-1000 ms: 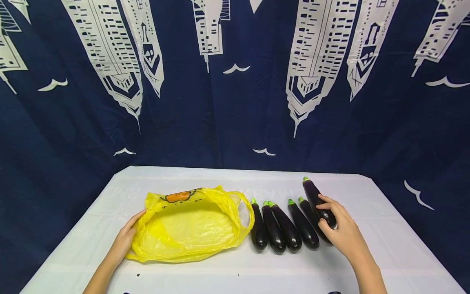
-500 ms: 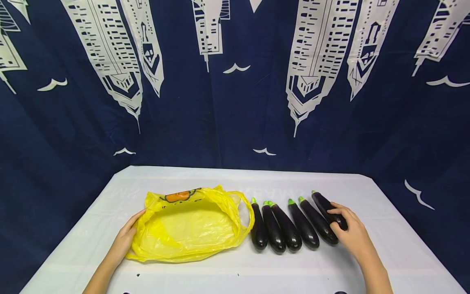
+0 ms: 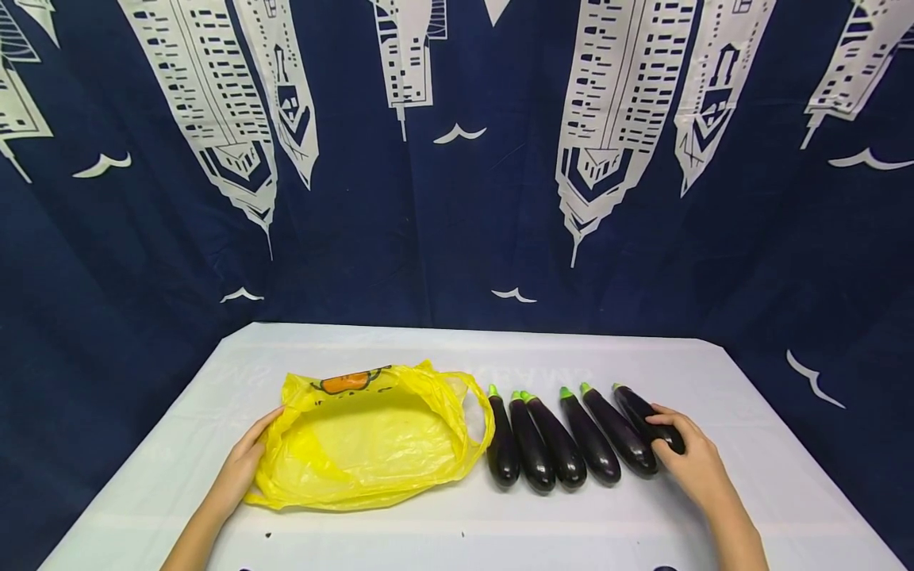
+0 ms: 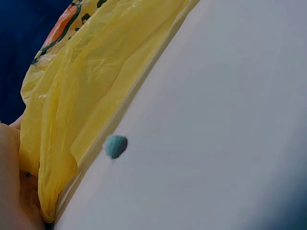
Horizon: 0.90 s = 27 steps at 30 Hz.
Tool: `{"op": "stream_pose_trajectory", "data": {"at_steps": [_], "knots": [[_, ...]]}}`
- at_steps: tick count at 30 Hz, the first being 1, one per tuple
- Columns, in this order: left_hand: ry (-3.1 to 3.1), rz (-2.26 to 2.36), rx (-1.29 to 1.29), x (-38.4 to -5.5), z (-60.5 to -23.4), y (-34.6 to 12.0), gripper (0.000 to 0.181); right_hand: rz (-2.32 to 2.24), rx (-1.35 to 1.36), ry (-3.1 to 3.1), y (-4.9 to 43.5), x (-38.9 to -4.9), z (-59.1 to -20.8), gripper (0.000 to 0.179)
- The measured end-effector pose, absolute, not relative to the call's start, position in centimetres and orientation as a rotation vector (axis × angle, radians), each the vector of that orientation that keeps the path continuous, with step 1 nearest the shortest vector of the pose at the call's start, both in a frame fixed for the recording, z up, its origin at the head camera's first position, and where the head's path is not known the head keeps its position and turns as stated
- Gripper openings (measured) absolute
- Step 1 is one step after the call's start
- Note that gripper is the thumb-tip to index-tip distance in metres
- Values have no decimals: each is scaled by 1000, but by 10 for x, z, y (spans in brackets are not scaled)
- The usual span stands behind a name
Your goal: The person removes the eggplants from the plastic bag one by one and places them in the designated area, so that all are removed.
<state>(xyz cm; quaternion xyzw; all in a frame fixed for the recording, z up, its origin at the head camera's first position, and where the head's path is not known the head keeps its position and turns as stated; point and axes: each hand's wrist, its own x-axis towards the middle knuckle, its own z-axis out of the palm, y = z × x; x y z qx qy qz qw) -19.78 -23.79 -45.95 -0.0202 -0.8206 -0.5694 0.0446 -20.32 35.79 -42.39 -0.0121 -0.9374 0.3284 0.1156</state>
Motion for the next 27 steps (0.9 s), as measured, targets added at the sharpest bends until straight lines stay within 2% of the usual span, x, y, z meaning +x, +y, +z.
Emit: {"op": "stream_pose_trajectory", "data": {"at_steps": [19,27], "knots": [[-2525,-1723,-67,-199,-461,-239,52,985,13,-2710,365,-205,-443,26],[-2515,-1717,-70,-199,-462,-239,53,1005,-2,-2710,361,-204,-435,28]]}}
